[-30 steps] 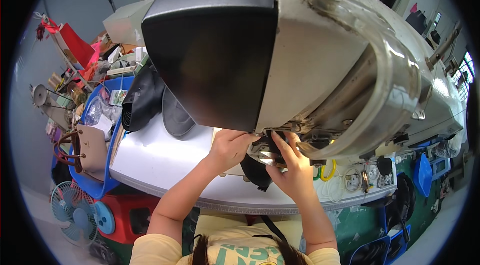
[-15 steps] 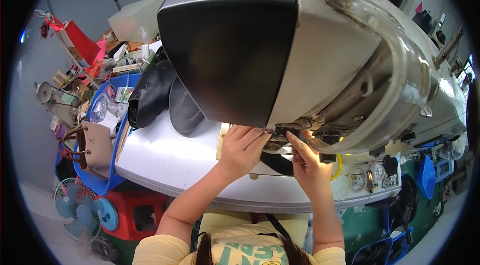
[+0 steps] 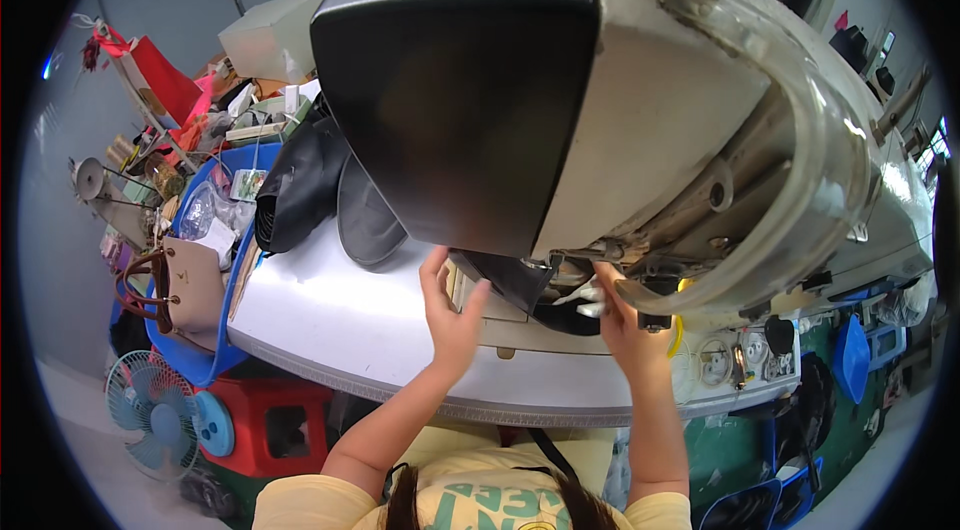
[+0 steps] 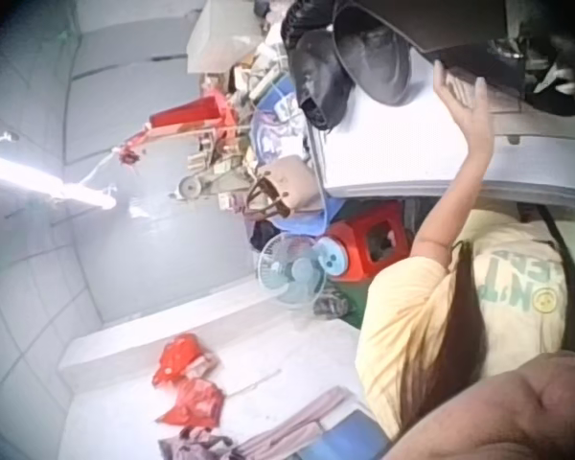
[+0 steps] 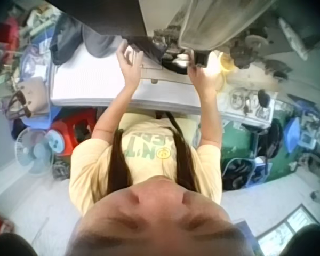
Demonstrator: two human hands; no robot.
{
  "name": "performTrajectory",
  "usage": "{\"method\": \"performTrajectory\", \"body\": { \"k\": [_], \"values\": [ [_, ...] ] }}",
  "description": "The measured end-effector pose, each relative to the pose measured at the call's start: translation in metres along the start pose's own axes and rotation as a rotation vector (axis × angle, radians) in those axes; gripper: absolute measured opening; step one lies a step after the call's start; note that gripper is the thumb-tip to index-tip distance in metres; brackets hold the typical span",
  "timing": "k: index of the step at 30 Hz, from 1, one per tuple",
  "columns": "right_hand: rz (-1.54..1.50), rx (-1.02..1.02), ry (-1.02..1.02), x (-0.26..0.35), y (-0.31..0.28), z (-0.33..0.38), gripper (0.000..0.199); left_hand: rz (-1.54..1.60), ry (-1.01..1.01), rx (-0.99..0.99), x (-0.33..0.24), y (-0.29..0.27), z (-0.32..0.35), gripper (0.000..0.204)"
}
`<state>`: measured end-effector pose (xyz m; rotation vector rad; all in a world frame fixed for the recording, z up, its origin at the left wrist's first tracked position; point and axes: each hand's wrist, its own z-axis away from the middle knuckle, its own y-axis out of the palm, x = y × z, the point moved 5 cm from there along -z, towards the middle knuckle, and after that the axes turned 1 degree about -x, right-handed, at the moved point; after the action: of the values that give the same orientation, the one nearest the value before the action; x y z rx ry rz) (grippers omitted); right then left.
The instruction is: The person operates an industrial sewing machine to stitch black leather pieces, likely parts of a bag or shoe. They repeatedly feed the material under the needle, guide it through the machine, and trim the excess thread with scissors. The finished pieces are placed on a pile on the table.
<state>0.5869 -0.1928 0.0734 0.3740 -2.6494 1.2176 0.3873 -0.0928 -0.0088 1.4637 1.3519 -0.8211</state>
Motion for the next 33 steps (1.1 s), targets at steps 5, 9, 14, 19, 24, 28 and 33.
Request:
{"method": "performTrajectory", "body": {
  "k": [5, 9, 14, 19, 24, 28, 33],
  "values": [
    [-0.013, -0.253, -0.293, 0.071, -0.019, 0.01, 0.023, 0.955, -0.994, 0.347, 0.074, -0.003, -0.009, 0.05],
    [-0.071, -0.148, -0.228, 0.084, 0.01, 0.015, 0.023, 0.862, -0.809, 0.649, 0.071, -0.013, -0.039, 0.042],
    [-0.086, -0.092, -0.188, 0.084, 0.015, 0.021, 0.028, 0.938, -0.727, 0.777, 0.049, -0.02, -0.045, 0.047],
    [-0.173, -0.067, -0.157, 0.078, 0.009, 0.019, 0.036, 0.8, -0.753, 0.738, 0.031, -0.03, -0.023, 0.057],
    [-0.169, -0.055, -0.152, 0.084, 0.017, 0.021, 0.037, 0.655, -0.723, 0.798, 0.033, -0.03, -0.049, 0.051],
    [-0.179, -0.056, -0.134, 0.08, 0.016, 0.022, 0.039, 0.642, -0.685, 0.801, 0.027, -0.031, -0.047, 0.052],
    [-0.182, -0.037, -0.122, 0.072, 0.013, 0.026, 0.037, 0.6, -0.681, 0.77, 0.028, -0.036, -0.033, 0.054]
  ]
}}
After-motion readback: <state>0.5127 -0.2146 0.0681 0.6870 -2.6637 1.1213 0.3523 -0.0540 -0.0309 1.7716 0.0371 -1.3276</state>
